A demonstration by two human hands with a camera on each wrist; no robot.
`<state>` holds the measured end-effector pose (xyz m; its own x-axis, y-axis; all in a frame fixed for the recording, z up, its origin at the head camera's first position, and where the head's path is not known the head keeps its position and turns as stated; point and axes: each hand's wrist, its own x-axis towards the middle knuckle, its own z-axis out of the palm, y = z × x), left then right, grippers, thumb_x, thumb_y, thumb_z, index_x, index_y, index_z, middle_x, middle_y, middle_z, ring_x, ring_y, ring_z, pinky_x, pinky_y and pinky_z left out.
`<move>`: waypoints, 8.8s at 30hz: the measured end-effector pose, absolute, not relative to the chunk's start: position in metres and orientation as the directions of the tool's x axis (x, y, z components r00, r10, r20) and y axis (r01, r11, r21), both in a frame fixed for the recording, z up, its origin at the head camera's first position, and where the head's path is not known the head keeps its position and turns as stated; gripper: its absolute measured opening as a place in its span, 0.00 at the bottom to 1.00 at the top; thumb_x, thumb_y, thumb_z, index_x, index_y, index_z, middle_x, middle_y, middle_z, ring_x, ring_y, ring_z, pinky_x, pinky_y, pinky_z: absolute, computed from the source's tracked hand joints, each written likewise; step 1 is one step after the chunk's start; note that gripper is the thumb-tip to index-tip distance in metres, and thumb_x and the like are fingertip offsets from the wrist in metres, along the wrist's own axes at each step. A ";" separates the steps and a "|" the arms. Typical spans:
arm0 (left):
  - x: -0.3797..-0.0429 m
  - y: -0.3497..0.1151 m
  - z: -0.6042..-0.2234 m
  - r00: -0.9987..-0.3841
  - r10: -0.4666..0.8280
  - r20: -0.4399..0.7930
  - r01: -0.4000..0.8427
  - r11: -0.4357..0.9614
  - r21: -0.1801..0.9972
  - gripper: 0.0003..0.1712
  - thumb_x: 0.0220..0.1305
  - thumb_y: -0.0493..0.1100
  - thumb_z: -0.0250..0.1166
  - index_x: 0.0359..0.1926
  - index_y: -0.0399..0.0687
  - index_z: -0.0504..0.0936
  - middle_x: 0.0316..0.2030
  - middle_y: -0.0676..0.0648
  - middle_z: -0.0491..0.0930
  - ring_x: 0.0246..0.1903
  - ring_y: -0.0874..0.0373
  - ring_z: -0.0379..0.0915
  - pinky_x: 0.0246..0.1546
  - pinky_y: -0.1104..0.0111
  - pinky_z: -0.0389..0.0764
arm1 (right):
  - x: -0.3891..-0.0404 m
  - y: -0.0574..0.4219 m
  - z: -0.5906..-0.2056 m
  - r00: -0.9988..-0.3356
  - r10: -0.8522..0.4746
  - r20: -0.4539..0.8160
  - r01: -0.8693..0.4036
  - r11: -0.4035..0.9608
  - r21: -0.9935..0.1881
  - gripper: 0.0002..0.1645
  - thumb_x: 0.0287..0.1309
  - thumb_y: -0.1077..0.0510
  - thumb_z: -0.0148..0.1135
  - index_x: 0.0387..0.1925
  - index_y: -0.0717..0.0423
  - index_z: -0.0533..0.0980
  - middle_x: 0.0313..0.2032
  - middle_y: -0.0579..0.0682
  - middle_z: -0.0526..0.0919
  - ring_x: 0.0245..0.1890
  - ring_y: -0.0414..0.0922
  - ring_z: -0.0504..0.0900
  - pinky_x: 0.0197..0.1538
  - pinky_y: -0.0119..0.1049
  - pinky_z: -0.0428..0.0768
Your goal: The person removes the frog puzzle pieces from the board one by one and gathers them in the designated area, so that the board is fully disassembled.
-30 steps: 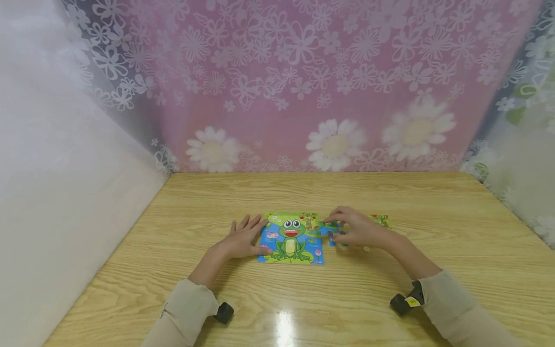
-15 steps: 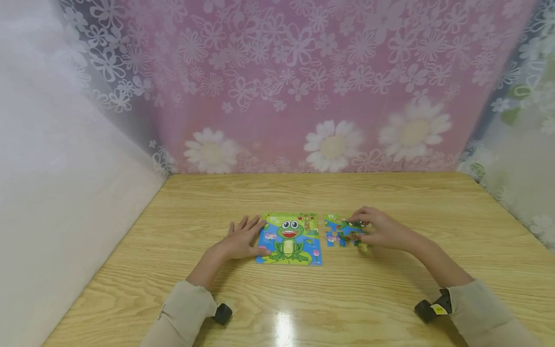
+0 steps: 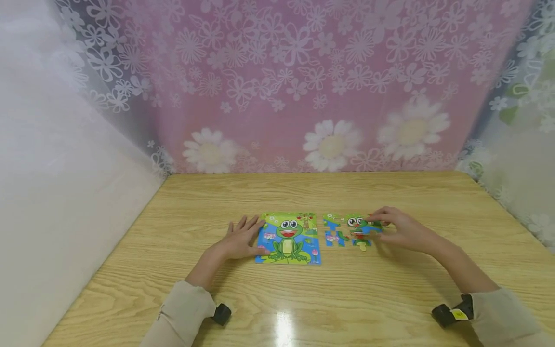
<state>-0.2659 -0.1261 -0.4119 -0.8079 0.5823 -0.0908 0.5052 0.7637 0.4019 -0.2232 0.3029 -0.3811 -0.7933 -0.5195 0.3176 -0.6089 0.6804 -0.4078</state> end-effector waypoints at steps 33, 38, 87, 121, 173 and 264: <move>-0.262 -0.125 -0.407 -0.807 0.582 -0.098 0.504 0.766 0.398 0.52 0.55 0.68 0.58 0.71 0.48 0.49 0.70 0.42 0.40 0.67 0.40 0.26 0.58 0.41 0.29 | -0.215 0.334 -0.403 -0.849 -0.491 0.197 -0.525 0.740 -0.420 0.21 0.45 0.69 0.64 0.46 0.62 0.78 0.43 0.55 0.73 0.40 0.51 0.73 0.34 0.41 0.73; -0.262 -0.125 -0.408 -0.807 0.582 -0.095 0.503 0.763 0.406 0.52 0.55 0.67 0.59 0.71 0.48 0.49 0.70 0.42 0.40 0.67 0.40 0.26 0.58 0.41 0.28 | -0.216 0.335 -0.405 -0.844 -0.498 0.200 -0.533 0.736 -0.417 0.21 0.45 0.70 0.64 0.46 0.62 0.78 0.43 0.54 0.72 0.37 0.46 0.71 0.32 0.35 0.72; -0.261 -0.125 -0.405 -0.807 0.582 -0.104 0.501 0.766 0.403 0.52 0.55 0.67 0.59 0.71 0.48 0.49 0.70 0.41 0.40 0.67 0.40 0.25 0.58 0.40 0.27 | -0.230 0.273 -0.384 -0.765 -0.589 0.260 -0.634 0.621 -0.460 0.18 0.52 0.67 0.63 0.47 0.58 0.78 0.44 0.50 0.73 0.37 0.51 0.70 0.34 0.44 0.72; -0.261 -0.125 -0.402 -0.815 0.575 -0.070 0.512 0.771 0.379 0.31 0.72 0.53 0.44 0.70 0.46 0.53 0.69 0.40 0.44 0.66 0.38 0.32 0.57 0.38 0.34 | -0.248 0.095 -0.390 -0.723 -0.670 0.170 -0.625 0.529 -0.575 0.16 0.57 0.61 0.59 0.49 0.59 0.76 0.45 0.51 0.75 0.45 0.48 0.74 0.44 0.42 0.76; -0.268 -0.128 -0.408 -0.843 0.528 -0.100 0.457 0.801 0.386 0.34 0.70 0.57 0.45 0.71 0.52 0.51 0.69 0.38 0.40 0.66 0.37 0.27 0.56 0.37 0.29 | -0.249 0.085 -0.420 -0.768 -0.590 0.251 -0.610 0.553 -0.567 0.10 0.53 0.65 0.64 0.39 0.56 0.79 0.33 0.42 0.75 0.34 0.39 0.73 0.38 0.30 0.75; -0.275 -0.130 -0.416 -0.845 0.526 -0.100 0.452 0.801 0.392 0.34 0.69 0.59 0.45 0.71 0.55 0.51 0.70 0.41 0.40 0.67 0.40 0.25 0.57 0.39 0.27 | -0.205 0.233 -0.417 -0.720 -0.610 0.331 -0.685 0.547 -0.480 0.11 0.50 0.67 0.66 0.36 0.52 0.80 0.35 0.40 0.77 0.35 0.39 0.76 0.36 0.31 0.77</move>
<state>-0.2745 -0.1297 -0.4163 -0.8448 0.5257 -0.0995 0.4524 0.8011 0.3918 -0.2047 0.2327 -0.4170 -0.7196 -0.6104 0.3311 -0.6854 0.5475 -0.4801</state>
